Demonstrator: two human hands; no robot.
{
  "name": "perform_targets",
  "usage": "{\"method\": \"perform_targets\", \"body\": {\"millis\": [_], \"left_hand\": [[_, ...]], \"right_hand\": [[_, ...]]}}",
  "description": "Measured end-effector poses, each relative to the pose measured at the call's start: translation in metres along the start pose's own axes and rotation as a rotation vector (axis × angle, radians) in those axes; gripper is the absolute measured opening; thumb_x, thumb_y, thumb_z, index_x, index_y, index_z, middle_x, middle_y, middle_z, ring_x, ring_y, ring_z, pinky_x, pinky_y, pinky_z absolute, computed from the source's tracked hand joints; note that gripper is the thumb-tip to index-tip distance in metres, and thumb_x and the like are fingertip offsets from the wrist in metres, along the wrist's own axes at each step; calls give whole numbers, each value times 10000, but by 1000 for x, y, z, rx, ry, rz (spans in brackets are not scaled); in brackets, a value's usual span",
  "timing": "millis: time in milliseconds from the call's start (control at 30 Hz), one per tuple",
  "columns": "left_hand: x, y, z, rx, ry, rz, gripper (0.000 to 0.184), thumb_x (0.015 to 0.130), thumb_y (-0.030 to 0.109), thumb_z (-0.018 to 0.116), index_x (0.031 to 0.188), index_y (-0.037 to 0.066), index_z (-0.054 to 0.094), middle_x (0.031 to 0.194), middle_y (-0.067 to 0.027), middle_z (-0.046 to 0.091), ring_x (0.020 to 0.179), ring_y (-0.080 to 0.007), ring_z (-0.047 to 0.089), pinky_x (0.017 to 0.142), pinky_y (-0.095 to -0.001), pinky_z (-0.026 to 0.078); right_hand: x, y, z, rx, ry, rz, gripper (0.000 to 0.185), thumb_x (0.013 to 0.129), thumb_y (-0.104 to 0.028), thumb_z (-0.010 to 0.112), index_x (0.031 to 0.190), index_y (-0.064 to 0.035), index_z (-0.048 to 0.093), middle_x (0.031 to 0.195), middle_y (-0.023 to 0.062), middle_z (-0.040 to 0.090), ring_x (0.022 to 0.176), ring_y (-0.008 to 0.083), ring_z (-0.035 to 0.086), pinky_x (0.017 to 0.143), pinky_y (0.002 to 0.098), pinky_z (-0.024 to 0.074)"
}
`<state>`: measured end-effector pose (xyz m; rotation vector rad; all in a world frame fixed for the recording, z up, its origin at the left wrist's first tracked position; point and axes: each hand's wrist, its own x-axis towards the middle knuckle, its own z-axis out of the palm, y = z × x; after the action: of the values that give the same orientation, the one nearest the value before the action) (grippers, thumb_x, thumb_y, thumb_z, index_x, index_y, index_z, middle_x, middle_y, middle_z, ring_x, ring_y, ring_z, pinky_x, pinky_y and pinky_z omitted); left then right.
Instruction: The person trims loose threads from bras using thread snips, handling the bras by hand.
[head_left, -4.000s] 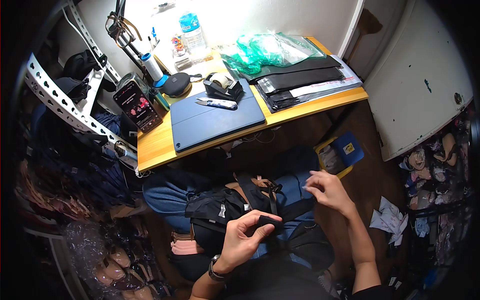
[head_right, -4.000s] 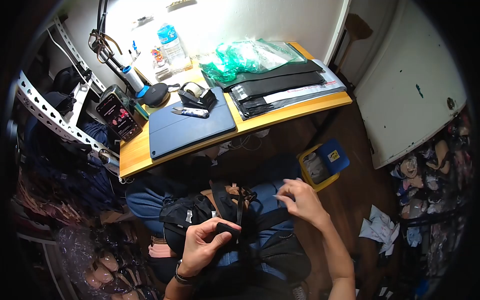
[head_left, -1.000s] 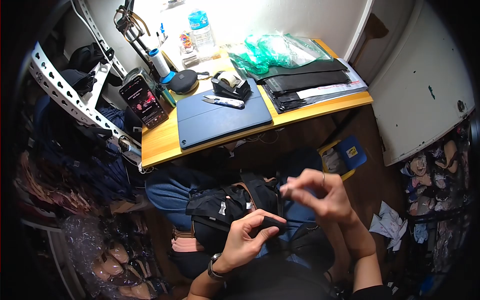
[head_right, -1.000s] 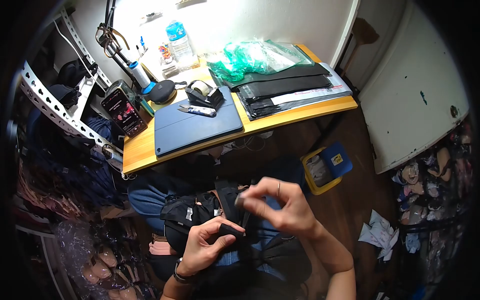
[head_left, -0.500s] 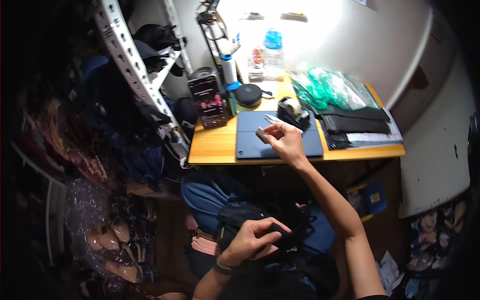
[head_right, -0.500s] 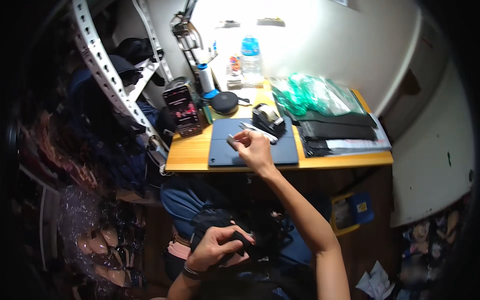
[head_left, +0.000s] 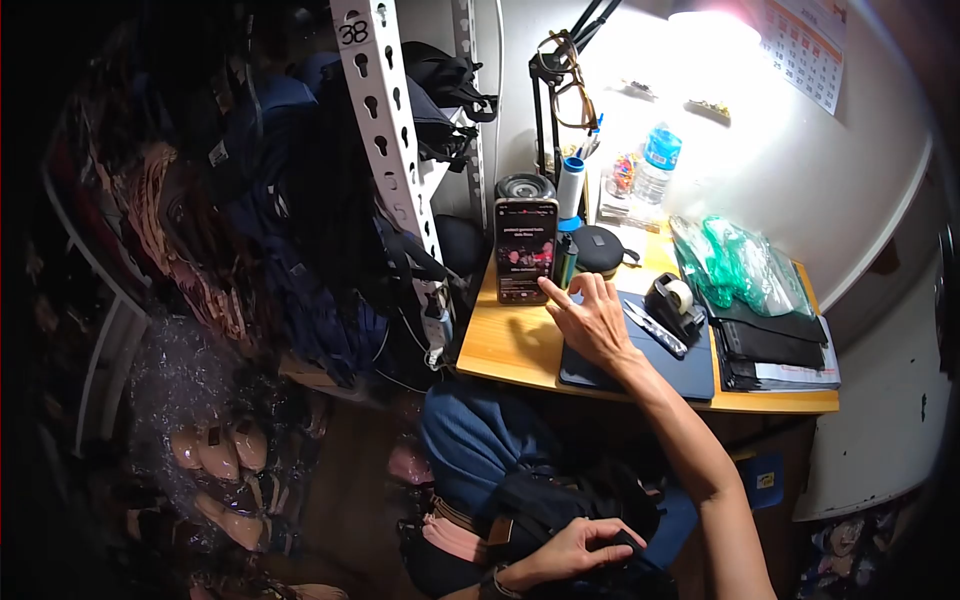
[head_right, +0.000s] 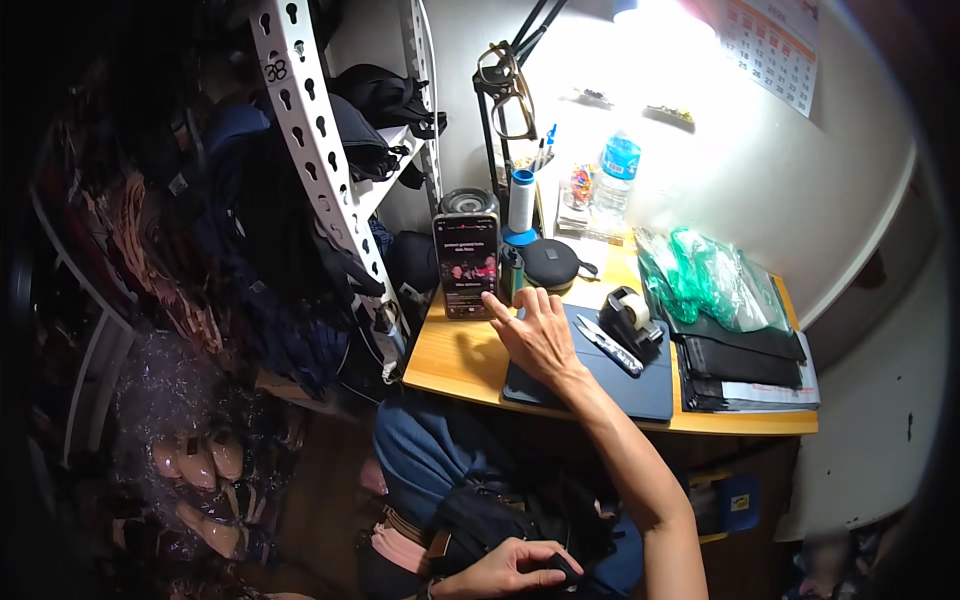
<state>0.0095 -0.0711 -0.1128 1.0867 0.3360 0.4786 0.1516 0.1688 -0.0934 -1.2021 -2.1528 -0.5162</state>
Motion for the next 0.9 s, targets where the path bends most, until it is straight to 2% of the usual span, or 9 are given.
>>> {"method": "perform_targets", "body": {"millis": [200,267,333,400,433,500,633,800,900], "left_hand": [[-1,2,-1,-100,-62,-55,215,917,175,600,1083,48,650,888,-5,625,803,-58,547,745,-196,424],[-3,7,-3,-119,-69,-85,222,917,183,601,1084,46,651,902,-10,626,811,-64,550,757,-197,424],[-6,10,-4,-128,-7,-50,226,918,197,600,1088,57,651,869,0,628,752,-48,538,700,-178,414],[-6,15,-5,-133,20,-27,229,918,204,599,1090,62,651,853,5,629,722,-40,532,671,-168,409],[-6,19,-4,-151,32,-85,228,919,206,597,1092,70,652,828,14,624,687,-29,516,628,-159,389],[-8,26,-5,-184,56,-205,226,919,211,593,1098,86,652,780,32,614,616,-7,484,543,-142,349],[-15,26,-23,-481,-3,-244,206,906,158,604,1077,56,652,903,-18,607,733,-48,532,653,-148,440],[-12,33,-11,-518,23,-229,200,911,120,588,1091,48,641,879,-13,617,686,-36,538,620,-142,447],[-10,43,9,-140,254,-255,211,908,55,576,1113,29,619,842,1,610,657,-18,525,586,-132,431]], "right_hand": [[-1,2,-4,3,-21,-44,487,778,-168,677,1248,-196,554,893,82,490,827,239,485,721,370,401],[-3,1,-16,18,48,123,426,783,-153,666,1201,-145,579,888,95,508,829,251,504,728,377,419],[-13,6,-26,32,75,202,398,786,-145,660,1177,-120,591,886,102,517,830,257,514,731,380,428],[-34,24,-41,-130,-89,303,283,800,-117,608,1065,-16,599,898,117,543,852,271,530,712,367,455],[-44,27,-47,-134,-90,303,283,800,-117,608,1065,-16,599,898,117,543,852,271,530,712,367,455],[-63,28,-59,-238,-295,388,227,781,-73,590,981,35,593,861,132,549,841,278,543,685,360,475],[-87,32,-75,-283,-298,308,202,775,-43,569,958,41,584,831,129,548,801,275,551,675,357,477],[-110,25,-111,-210,-293,388,166,778,-14,561,941,4,584,813,127,552,744,281,554,669,376,467],[-112,-7,-167,138,-188,508,167,805,18,548,955,-40,593,762,125,545,698,293,549,640,369,440]]}}
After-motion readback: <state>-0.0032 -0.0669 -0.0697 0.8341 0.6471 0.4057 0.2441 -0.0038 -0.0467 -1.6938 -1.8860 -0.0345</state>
